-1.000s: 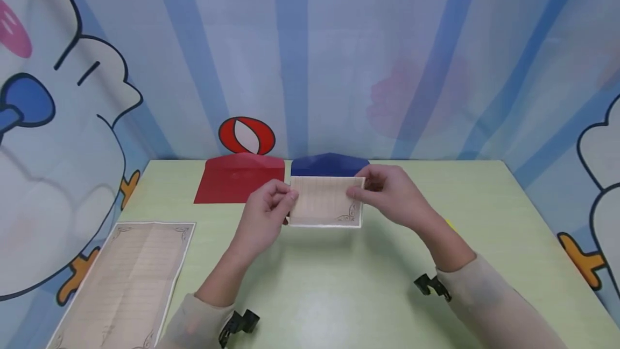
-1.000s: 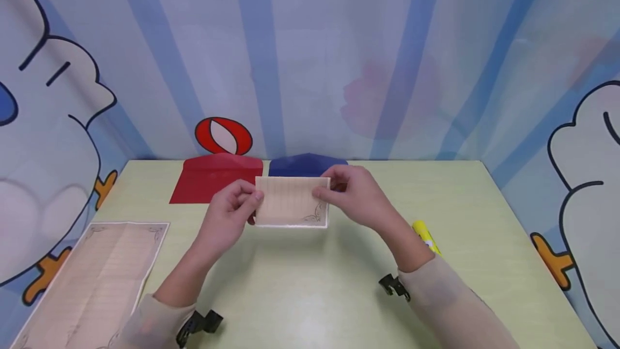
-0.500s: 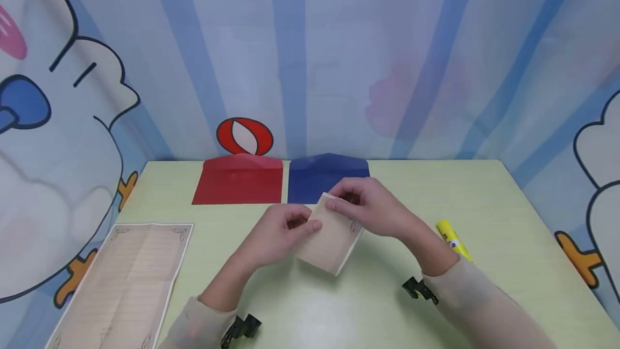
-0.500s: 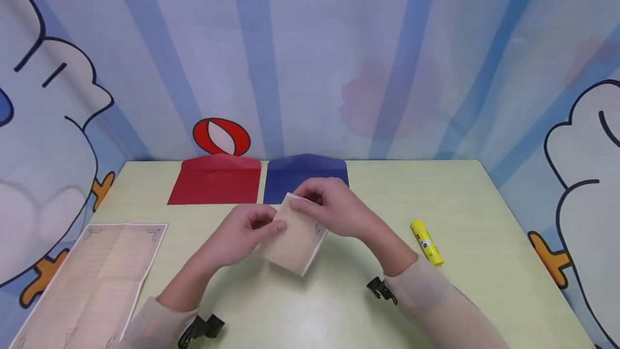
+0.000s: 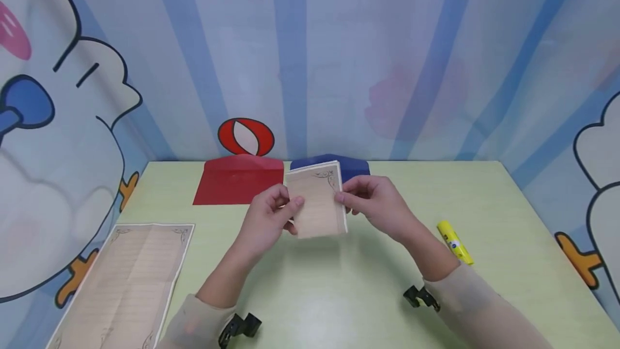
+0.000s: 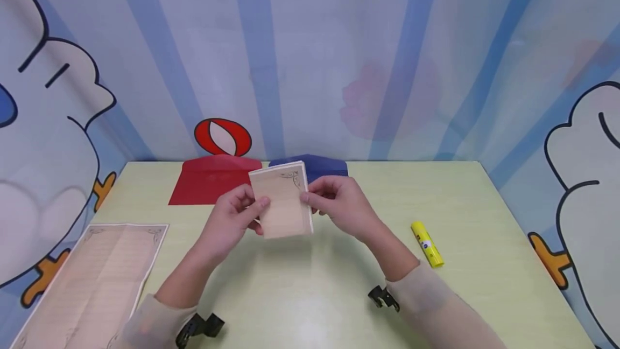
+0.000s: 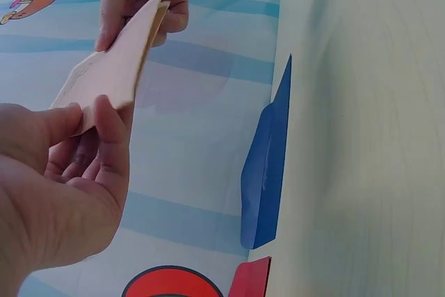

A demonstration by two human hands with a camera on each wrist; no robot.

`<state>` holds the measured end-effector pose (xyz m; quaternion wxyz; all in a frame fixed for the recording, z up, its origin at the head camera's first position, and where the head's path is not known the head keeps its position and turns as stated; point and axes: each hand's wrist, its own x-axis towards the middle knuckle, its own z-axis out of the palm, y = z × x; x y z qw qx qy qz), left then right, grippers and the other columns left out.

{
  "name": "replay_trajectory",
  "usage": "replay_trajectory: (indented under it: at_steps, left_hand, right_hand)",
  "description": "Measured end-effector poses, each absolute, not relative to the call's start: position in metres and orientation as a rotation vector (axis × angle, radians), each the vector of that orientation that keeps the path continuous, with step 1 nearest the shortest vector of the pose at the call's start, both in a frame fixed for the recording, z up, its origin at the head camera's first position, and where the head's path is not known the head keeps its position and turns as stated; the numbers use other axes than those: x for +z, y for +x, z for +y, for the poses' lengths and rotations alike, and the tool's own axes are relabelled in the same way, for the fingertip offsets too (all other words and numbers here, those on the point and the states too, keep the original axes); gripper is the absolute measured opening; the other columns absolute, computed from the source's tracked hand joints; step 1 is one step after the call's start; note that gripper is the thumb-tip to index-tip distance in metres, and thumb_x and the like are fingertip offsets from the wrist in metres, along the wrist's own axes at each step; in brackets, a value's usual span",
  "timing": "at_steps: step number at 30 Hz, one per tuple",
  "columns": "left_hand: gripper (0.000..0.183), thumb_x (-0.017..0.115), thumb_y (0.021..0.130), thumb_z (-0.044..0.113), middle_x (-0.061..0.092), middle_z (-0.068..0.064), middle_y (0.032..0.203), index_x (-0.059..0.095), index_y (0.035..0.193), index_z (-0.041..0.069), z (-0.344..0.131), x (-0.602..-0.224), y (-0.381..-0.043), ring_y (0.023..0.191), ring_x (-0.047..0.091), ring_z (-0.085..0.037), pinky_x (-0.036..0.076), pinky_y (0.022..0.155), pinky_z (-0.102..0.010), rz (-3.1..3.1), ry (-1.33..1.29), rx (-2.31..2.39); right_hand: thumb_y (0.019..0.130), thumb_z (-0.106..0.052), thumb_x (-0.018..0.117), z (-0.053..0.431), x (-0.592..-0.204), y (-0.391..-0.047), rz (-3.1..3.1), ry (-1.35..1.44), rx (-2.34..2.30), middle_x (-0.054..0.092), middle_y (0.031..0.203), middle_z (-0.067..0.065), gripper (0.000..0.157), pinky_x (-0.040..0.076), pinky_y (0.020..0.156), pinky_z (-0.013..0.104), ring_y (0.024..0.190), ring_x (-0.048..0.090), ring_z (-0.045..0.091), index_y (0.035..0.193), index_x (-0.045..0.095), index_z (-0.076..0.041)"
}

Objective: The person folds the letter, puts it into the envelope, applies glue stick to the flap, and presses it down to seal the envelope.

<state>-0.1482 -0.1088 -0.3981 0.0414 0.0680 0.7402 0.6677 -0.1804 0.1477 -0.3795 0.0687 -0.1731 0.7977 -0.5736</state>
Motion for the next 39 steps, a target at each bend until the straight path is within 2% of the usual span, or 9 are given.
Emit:
replay_trajectory:
  at_steps: [3, 6, 18, 22, 27, 31, 39]
  left_hand:
    - [0.021, 0.073, 0.103, 0.019, 0.073, -0.010, 0.113, 0.067, 0.121, 0.011, -0.110, -0.398, -0.148, 0.094, 0.073, -0.031, 0.064, 0.074, -0.039, 2.213, 0.184, 2.096]
    - [0.023, 0.072, 0.104, 0.020, 0.072, -0.010, 0.117, 0.066, 0.124, 0.011, -0.109, -0.397, -0.148, 0.097, 0.073, -0.032, 0.064, 0.075, -0.038, 2.186, 0.169, 2.106]
    - [0.023, 0.072, 0.104, 0.020, 0.072, -0.014, 0.111, 0.066, 0.123, 0.007, -0.106, -0.399, -0.149, 0.090, 0.074, -0.029, 0.063, 0.071, -0.031, 2.174, 0.123, 2.087]
    - [0.026, 0.072, 0.104, 0.023, 0.073, -0.014, 0.110, 0.067, 0.122, 0.007, -0.107, -0.400, -0.150, 0.091, 0.075, -0.028, 0.063, 0.073, -0.034, 2.194, 0.135, 2.050]
    - [0.028, 0.070, 0.105, 0.023, 0.074, -0.011, 0.113, 0.069, 0.130, 0.010, -0.114, -0.407, -0.157, 0.094, 0.077, -0.029, 0.064, 0.075, -0.039, 2.314, 0.155, 1.951]
    - [0.031, 0.071, 0.104, 0.022, 0.072, -0.006, 0.117, 0.070, 0.133, 0.012, -0.119, -0.416, -0.167, 0.100, 0.073, -0.029, 0.063, 0.076, -0.037, 2.578, 0.213, 1.689]
    - [0.046, 0.079, 0.098, 0.026, 0.064, -0.009, 0.135, 0.068, 0.141, 0.014, -0.109, -0.428, -0.193, 0.122, 0.063, -0.028, 0.059, 0.095, -0.042, 3.007, 0.540, 0.747]
  right_hand:
    - [0.100, -0.018, 0.078, 0.144, -0.386, -0.179, 2.371, -0.503, -1.705, 0.075, 0.091, 0.009, 0.015, 0.056, 0.066, 0.029, 0.077, 0.064, 0.024, 0.104, 0.076, -0.004]
    - [0.100, -0.018, 0.077, 0.143, -0.391, -0.177, 2.364, -0.511, -1.679, 0.074, 0.090, 0.009, 0.016, 0.056, 0.064, 0.028, 0.075, 0.063, 0.025, 0.105, 0.076, -0.003]
    - [0.104, -0.019, 0.071, 0.145, -0.397, -0.172, 2.412, -0.555, -1.651, 0.071, 0.084, 0.007, 0.017, 0.051, 0.059, 0.028, 0.071, 0.061, 0.024, 0.110, 0.074, -0.003]
    - [0.106, -0.019, 0.069, 0.147, -0.397, -0.171, 2.439, -0.539, -1.654, 0.070, 0.084, 0.008, 0.017, 0.051, 0.059, 0.028, 0.070, 0.061, 0.024, 0.108, 0.073, -0.003]
    - [0.106, -0.018, 0.069, 0.159, -0.397, -0.173, 2.473, -0.468, -1.703, 0.072, 0.089, 0.010, 0.019, 0.054, 0.061, 0.030, 0.072, 0.063, 0.024, 0.116, 0.070, -0.002]
    - [0.107, -0.020, 0.068, 0.175, -0.398, -0.174, 2.499, -0.403, -1.740, 0.072, 0.091, 0.012, 0.022, 0.055, 0.062, 0.031, 0.073, 0.063, 0.025, 0.120, 0.069, -0.002]
    - [0.107, -0.024, 0.068, 0.194, -0.397, -0.176, 2.540, -0.258, -1.758, 0.073, 0.096, 0.014, 0.028, 0.059, 0.065, 0.033, 0.077, 0.067, 0.027, 0.125, 0.068, -0.002]
